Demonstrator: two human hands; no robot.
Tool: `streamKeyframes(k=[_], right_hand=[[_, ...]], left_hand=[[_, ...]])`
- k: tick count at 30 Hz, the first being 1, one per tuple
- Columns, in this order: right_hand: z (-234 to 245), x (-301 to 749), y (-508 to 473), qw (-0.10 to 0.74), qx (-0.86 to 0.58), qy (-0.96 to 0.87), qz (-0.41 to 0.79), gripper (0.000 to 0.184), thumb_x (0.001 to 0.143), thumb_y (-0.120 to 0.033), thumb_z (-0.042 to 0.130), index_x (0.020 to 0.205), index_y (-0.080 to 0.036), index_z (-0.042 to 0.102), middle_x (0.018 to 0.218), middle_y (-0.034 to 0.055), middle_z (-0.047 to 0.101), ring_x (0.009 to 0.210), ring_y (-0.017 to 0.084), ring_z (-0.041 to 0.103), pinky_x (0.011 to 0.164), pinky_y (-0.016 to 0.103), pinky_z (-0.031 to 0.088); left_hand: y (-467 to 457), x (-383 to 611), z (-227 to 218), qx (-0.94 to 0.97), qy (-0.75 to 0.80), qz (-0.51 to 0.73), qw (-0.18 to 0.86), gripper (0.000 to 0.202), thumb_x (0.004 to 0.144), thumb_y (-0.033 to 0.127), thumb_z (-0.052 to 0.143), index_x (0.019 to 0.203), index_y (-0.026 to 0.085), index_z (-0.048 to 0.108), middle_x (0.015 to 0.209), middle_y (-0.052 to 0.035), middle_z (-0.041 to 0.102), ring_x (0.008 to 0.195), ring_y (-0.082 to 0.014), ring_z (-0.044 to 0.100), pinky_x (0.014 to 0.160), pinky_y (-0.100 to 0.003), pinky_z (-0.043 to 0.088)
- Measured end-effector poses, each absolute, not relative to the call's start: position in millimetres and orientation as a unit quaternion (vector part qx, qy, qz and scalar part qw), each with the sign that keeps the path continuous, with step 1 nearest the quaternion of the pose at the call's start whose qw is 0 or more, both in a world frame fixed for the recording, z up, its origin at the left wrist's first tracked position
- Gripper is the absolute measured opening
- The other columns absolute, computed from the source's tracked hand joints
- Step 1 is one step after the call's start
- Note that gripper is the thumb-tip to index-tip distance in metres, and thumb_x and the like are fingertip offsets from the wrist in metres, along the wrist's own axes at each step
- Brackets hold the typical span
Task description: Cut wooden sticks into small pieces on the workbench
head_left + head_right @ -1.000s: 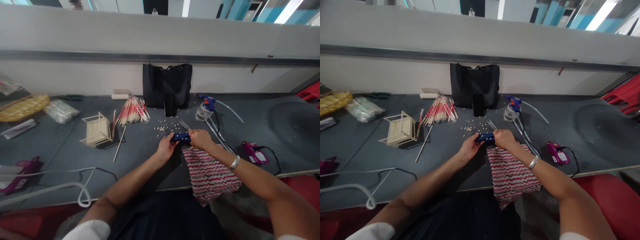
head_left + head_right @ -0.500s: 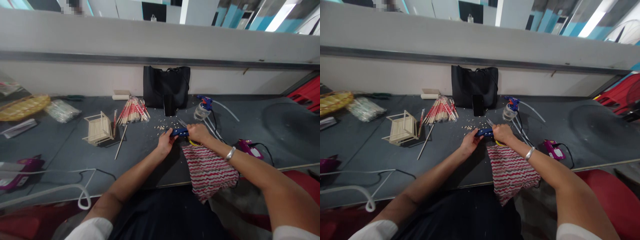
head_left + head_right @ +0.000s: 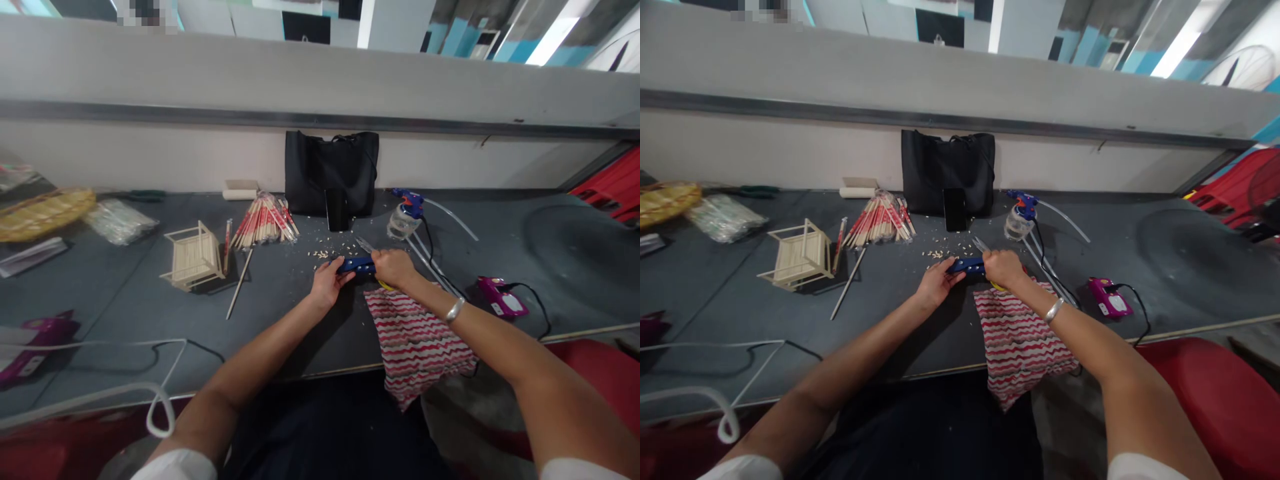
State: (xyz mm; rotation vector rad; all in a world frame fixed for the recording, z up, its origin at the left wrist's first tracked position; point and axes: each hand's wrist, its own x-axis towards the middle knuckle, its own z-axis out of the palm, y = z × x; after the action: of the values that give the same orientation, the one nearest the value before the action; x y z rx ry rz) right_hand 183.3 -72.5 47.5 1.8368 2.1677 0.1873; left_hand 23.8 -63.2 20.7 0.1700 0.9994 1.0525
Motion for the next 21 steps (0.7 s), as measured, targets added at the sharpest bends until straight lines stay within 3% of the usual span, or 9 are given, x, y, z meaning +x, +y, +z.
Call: streamKeyframes(k=[3,8,14,21], right_hand=[[44,181,-70,0.142,0.641,0.751,0.066,0.037,0.086,-0.020,0.050,0.118,-0.010,0.067,0.105,0.0215,0.075,0.098,0.030,0.073,0.079,0.035,0.053],[36,175,-67,0.121,0.665,0.735,0.062,0.035,0.087,-0.020,0.049,0.117,-0.013,0.067,0.105,0.0199,0.075,0.097,0.027,0.073,0.078,0.031,0.052],[25,178,-64,0.082,0.681,0.726,0.048,0.035,0.085,-0.022,0.052,0.117,-0.016,0.067,0.110,0.0172,0.075,0.101,0.026,0.071,0.081,0.031,0.052],[23,179,-64,0.079,0.680,0.728,0.030,0.036,0.084,-0.023,0.052,0.117,-0.015,0.067,0.112,0.0162,0.075,0.102,0.026,0.070,0.083,0.032,0.051]], left_hand=[[-60,23,19,0.089,0.459,0.476,0.745,0.020,0.083,0.014,0.074,0.079,0.014,0.055,0.061,-0.0001,0.065,0.049,-0.0123,0.065,0.057,-0.027,0.061],[-56,22,18,0.188,0.484,0.446,0.730,0.030,0.087,0.033,0.072,0.069,0.015,0.056,0.050,-0.0041,0.064,0.040,-0.0138,0.061,0.040,-0.020,0.048],[-56,22,17,0.280,0.504,0.431,0.694,0.046,0.085,0.047,0.071,0.055,0.018,0.051,0.037,0.0006,0.052,0.025,-0.0089,0.043,0.029,-0.018,0.026],[-57,28,16,0.315,0.532,0.431,0.658,0.051,0.089,0.048,0.065,0.052,0.021,0.043,0.032,0.0077,0.033,0.024,-0.0052,0.025,0.030,-0.020,0.014]])
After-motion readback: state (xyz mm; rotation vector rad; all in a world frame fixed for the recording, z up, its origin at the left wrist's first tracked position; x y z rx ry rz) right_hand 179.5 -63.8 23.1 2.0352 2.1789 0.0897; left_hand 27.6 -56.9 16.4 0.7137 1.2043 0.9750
